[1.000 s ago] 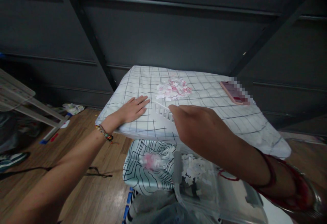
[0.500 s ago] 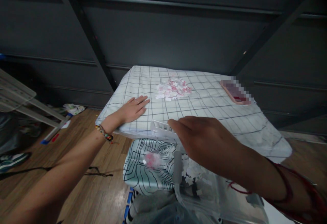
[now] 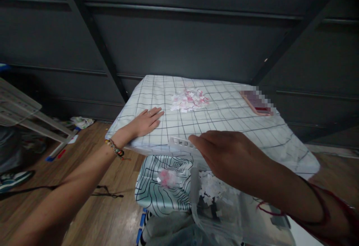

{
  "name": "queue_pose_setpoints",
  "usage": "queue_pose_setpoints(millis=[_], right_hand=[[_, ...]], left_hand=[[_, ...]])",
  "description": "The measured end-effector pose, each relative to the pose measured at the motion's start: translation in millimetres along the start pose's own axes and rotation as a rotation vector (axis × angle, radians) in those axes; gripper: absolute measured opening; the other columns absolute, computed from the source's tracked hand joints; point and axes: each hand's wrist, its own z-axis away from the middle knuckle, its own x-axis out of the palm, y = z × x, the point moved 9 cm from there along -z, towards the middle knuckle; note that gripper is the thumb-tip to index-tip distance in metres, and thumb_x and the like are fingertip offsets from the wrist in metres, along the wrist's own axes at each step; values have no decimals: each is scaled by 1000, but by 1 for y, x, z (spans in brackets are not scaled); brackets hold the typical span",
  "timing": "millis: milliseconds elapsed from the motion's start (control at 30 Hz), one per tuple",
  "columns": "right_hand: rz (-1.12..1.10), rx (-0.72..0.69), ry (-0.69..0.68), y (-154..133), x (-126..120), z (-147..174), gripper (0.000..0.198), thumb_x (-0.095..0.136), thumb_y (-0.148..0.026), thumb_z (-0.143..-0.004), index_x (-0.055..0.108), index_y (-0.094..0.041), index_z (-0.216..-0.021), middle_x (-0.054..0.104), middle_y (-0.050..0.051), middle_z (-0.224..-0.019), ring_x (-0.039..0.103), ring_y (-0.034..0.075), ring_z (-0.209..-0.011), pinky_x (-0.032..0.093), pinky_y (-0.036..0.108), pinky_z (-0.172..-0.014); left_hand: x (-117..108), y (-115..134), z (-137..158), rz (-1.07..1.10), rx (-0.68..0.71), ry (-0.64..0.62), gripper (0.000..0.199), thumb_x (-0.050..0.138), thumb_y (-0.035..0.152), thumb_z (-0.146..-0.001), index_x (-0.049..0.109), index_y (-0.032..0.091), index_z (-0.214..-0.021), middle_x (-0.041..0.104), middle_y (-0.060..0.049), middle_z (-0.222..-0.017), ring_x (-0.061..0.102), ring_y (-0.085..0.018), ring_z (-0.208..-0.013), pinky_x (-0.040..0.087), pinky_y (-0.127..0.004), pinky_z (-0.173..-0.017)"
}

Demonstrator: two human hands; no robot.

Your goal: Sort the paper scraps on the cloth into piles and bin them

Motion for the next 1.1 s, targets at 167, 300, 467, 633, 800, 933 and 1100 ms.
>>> queue_pose_setpoints(millis=[167,300,467,633,800,933,1100], right_hand=[[3,-8,-14,-1,0,4,26,46,1,-71,60,-12,-88,61,2,-63,51,11,-54,35,23,-52],[-4,17,-33,6,1,5,28,44,2,-69,60,-13,-87,59,1,-61,49,11,-52,33,24,-51],[-44,17,-113,8,10,5,27,44,2,-71,59,-14,-86,60,1,-64,49,11,-54,31,25,-52],[-107,-60,-147,-6,17,9,27,45,1,-72,59,-14,-89,61,1,-67,53,12,-56,34,25,-53],[-59,4,13,15,-4,9,25,42,0,-76,61,-13,-87,62,2,-65,54,12,-54,35,24,-52],[-11,155,3,64,4,8,22,42,-9,-84,62,-15,-88,66,4,-73,59,15,-63,40,26,-56],[-3,302,71,134,28,8,26,41,-18,-87,63,-14,-100,69,9,-94,63,20,-84,46,32,-72]], left_hand=[[1,0,0,-7,0,-16,52,16,38,-95,26,17,-142,23,-11,-150,21,-22,-137,21,-45,-109],[0,0,-1,-14,-6,-30,52,17,38,-95,26,16,-142,24,-12,-150,22,-23,-137,22,-45,-108],[-6,2,-6,-19,18,-37,54,21,38,-93,31,13,-140,27,-12,-148,28,-24,-134,23,-38,-109],[-10,3,-11,-19,11,-75,55,23,39,-92,33,12,-139,28,-12,-148,29,-25,-133,23,-35,-109],[-10,3,-14,-15,8,-107,55,26,36,-91,33,11,-139,28,-13,-148,29,-24,-133,24,-35,-109],[-13,1,-17,27,-14,-150,56,31,36,-89,33,11,-139,25,-14,-149,22,-27,-136,23,-38,-110],[-20,-6,-26,79,-90,-275,63,39,39,-85,30,10,-140,25,-16,-148,26,-29,-135,27,-40,-108]])
